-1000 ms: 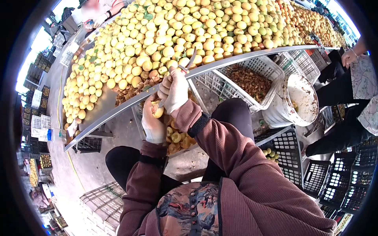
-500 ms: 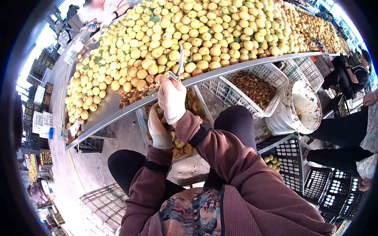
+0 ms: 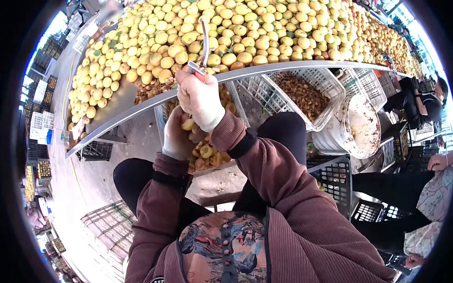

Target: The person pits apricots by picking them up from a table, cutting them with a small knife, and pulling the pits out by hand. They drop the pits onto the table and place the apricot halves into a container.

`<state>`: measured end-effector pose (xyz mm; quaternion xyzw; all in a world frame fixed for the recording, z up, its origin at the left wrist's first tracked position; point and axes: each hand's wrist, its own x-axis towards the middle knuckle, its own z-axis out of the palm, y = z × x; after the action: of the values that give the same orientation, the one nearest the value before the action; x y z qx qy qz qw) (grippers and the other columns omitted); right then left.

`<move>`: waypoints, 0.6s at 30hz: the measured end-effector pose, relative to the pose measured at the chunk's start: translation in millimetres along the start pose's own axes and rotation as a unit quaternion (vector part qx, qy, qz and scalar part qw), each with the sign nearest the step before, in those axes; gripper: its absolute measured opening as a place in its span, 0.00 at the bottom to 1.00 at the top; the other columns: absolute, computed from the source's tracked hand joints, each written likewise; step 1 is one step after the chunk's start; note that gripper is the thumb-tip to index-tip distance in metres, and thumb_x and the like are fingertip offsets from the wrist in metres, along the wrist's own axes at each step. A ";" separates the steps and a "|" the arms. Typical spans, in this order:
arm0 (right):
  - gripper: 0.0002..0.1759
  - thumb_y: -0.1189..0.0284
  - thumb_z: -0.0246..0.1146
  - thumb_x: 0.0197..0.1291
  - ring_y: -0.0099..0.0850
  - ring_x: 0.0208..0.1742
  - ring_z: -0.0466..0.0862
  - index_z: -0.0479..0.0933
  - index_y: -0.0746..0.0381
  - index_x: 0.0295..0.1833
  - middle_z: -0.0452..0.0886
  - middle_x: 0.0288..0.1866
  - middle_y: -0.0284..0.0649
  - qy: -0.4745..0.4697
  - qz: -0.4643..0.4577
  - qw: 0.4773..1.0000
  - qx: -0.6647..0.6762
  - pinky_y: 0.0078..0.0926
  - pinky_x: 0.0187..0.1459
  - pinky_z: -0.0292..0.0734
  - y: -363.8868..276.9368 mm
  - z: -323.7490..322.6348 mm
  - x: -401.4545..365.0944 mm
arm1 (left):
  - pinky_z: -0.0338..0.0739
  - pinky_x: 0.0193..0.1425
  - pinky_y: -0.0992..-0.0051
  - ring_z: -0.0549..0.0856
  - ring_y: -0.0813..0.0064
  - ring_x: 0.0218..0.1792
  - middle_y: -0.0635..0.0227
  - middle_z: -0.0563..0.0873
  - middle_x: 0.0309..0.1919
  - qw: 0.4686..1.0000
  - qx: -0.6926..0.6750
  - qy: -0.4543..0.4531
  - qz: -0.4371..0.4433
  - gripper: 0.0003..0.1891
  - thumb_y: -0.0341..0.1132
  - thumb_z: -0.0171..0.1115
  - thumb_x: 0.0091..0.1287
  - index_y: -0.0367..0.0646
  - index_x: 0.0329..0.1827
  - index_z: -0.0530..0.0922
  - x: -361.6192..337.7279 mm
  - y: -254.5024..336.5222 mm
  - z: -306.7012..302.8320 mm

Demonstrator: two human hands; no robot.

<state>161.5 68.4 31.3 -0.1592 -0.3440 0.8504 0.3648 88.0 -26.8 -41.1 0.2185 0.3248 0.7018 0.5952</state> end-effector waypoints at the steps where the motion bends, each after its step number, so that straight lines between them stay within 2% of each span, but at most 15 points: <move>1: 0.19 0.75 0.54 0.65 0.18 0.11 0.54 0.60 0.55 0.20 0.59 0.12 0.27 -0.015 0.002 1.000 -0.004 0.18 0.13 0.48 1.0 -1.8 0.4 | 0.62 0.21 0.82 0.72 0.80 0.19 0.69 0.75 0.25 0.998 -0.047 0.002 -0.037 0.09 0.35 0.47 0.72 0.40 0.43 0.72 0.2 -0.3 0.8; 2: 0.20 0.74 0.54 0.65 0.18 0.11 0.54 0.60 0.55 0.19 0.59 0.12 0.27 -0.028 0.006 1.000 -0.008 0.18 0.13 0.48 1.8 -4.2 0.0 | 0.55 0.17 0.83 0.66 0.83 0.15 0.71 0.73 0.22 0.993 -0.095 0.005 -0.074 0.13 0.38 0.41 0.75 0.41 0.39 0.71 0.5 -0.2 2.8; 3: 0.20 0.74 0.53 0.65 0.18 0.11 0.54 0.60 0.55 0.19 0.59 0.12 0.27 -0.030 0.011 0.999 -0.008 0.19 0.13 0.48 1.2 -5.6 -1.0 | 0.53 0.16 0.81 0.62 0.81 0.12 0.70 0.71 0.18 0.986 -0.116 0.016 -0.116 0.18 0.45 0.37 0.75 0.43 0.35 0.71 1.5 4.7 9.9; 6: 0.20 0.72 0.51 0.65 0.18 0.11 0.52 0.58 0.54 0.18 0.57 0.12 0.26 -0.047 0.027 0.998 -0.021 0.19 0.13 0.48 0.0 -9.9 -1.8 | 0.52 0.15 0.79 0.60 0.80 0.11 0.71 0.69 0.16 0.972 -0.164 -0.037 -0.166 0.18 0.45 0.38 0.73 0.44 0.31 0.70 2.9 -0.7 -1.2; 8: 0.20 0.71 0.51 0.65 0.17 0.11 0.51 0.57 0.53 0.18 0.56 0.12 0.25 -0.063 0.032 0.997 -0.026 0.18 0.13 0.47 -0.3 -11.2 -4.7 | 0.51 0.15 0.79 0.59 0.80 0.10 0.72 0.68 0.15 0.968 -0.174 -0.029 -0.176 0.19 0.45 0.38 0.73 0.44 0.29 0.70 2.1 -2.3 -1.2; 10: 0.21 0.71 0.51 0.66 0.17 0.12 0.52 0.57 0.53 0.19 0.56 0.12 0.25 -0.084 0.038 0.996 -0.007 0.18 0.13 0.46 2.8 -16.7 -4.6 | 0.51 0.15 0.79 0.58 0.79 0.10 0.72 0.67 0.14 0.964 -0.179 -0.110 -0.165 0.20 0.47 0.39 0.72 0.43 0.28 0.69 1.3 -10.9 -12.6; 11: 0.21 0.71 0.51 0.66 0.17 0.12 0.52 0.57 0.53 0.19 0.56 0.12 0.25 -0.086 0.039 0.995 -0.007 0.18 0.13 0.46 3.6 -17.6 -5.0 | 0.54 0.16 0.81 0.61 0.82 0.12 0.71 0.69 0.17 0.952 -0.218 -0.157 -0.148 0.18 0.44 0.38 0.74 0.40 0.34 0.70 0.8 -15.1 -16.0; 12: 0.20 0.72 0.51 0.66 0.17 0.12 0.52 0.57 0.53 0.19 0.55 0.12 0.25 -0.078 0.059 0.995 -0.017 0.19 0.14 0.46 3.3 -18.1 -5.3 | 0.54 0.16 0.81 0.61 0.82 0.12 0.71 0.69 0.17 0.953 -0.215 -0.159 -0.146 0.18 0.44 0.38 0.74 0.40 0.34 0.70 -2.1 -12.9 -12.1; 13: 0.20 0.72 0.51 0.66 0.17 0.12 0.52 0.57 0.53 0.19 0.55 0.12 0.25 -0.074 0.074 0.994 -0.031 0.19 0.14 0.45 0.2 -17.5 -2.8 | 0.56 0.17 0.82 0.64 0.83 0.14 0.70 0.71 0.20 0.986 -0.093 -0.073 -0.113 0.16 0.42 0.38 0.76 0.40 0.39 0.71 -4.6 -8.7 -3.9; 14: 0.21 0.72 0.50 0.67 0.17 0.12 0.52 0.57 0.53 0.19 0.54 0.12 0.25 -0.042 0.062 0.997 -0.030 0.19 0.14 0.45 -0.6 -13.7 -3.3 | 0.58 0.18 0.83 0.66 0.84 0.16 0.69 0.73 0.22 0.997 0.031 0.010 -0.076 0.15 0.39 0.37 0.77 0.39 0.44 0.72 -4.1 -3.9 2.7; 15: 0.21 0.71 0.51 0.68 0.17 0.12 0.52 0.57 0.54 0.19 0.55 0.12 0.25 -0.027 0.035 0.999 -0.020 0.19 0.14 0.45 -2.1 -12.4 -3.5 | 0.60 0.20 0.84 0.69 0.84 0.20 0.67 0.74 0.25 0.998 0.048 -0.001 -0.038 0.14 0.35 0.38 0.77 0.38 0.52 0.71 -5.0 -1.6 3.9; 16: 0.21 0.71 0.51 0.68 0.17 0.12 0.51 0.58 0.54 0.19 0.55 0.13 0.25 -0.012 0.009 1.000 -0.008 0.19 0.14 0.45 -4.2 -10.1 -2.8 | 0.60 0.19 0.82 0.68 0.80 0.16 0.68 0.75 0.23 0.994 0.026 0.086 -0.067 0.18 0.44 0.40 0.77 0.39 0.47 0.74 -0.6 0.0 7.3; 17: 0.21 0.70 0.52 0.70 0.17 0.11 0.51 0.59 0.54 0.20 0.56 0.13 0.26 -0.030 -0.008 0.999 -0.034 0.19 0.14 0.45 -15.8 -11.7 -2.6 | 0.61 0.20 0.83 0.70 0.79 0.18 0.67 0.76 0.24 0.991 0.010 0.122 -0.059 0.18 0.44 0.41 0.77 0.39 0.50 0.74 1.1 3.0 8.7; 18: 0.20 0.69 0.53 0.70 0.17 0.11 0.52 0.59 0.55 0.22 0.57 0.14 0.25 -0.001 -0.044 0.997 -0.060 0.19 0.14 0.46 -23.8 -7.5 -3.1 | 0.62 0.22 0.84 0.71 0.79 0.20 0.66 0.77 0.26 0.985 -0.008 0.162 -0.051 0.18 0.44 0.42 0.77 0.38 0.53 0.73 0.1 5.8 8.1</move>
<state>179.6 81.4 42.7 -0.1653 -0.4016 0.8115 0.3910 89.5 -25.6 -31.3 0.0804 0.4223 0.6995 0.5709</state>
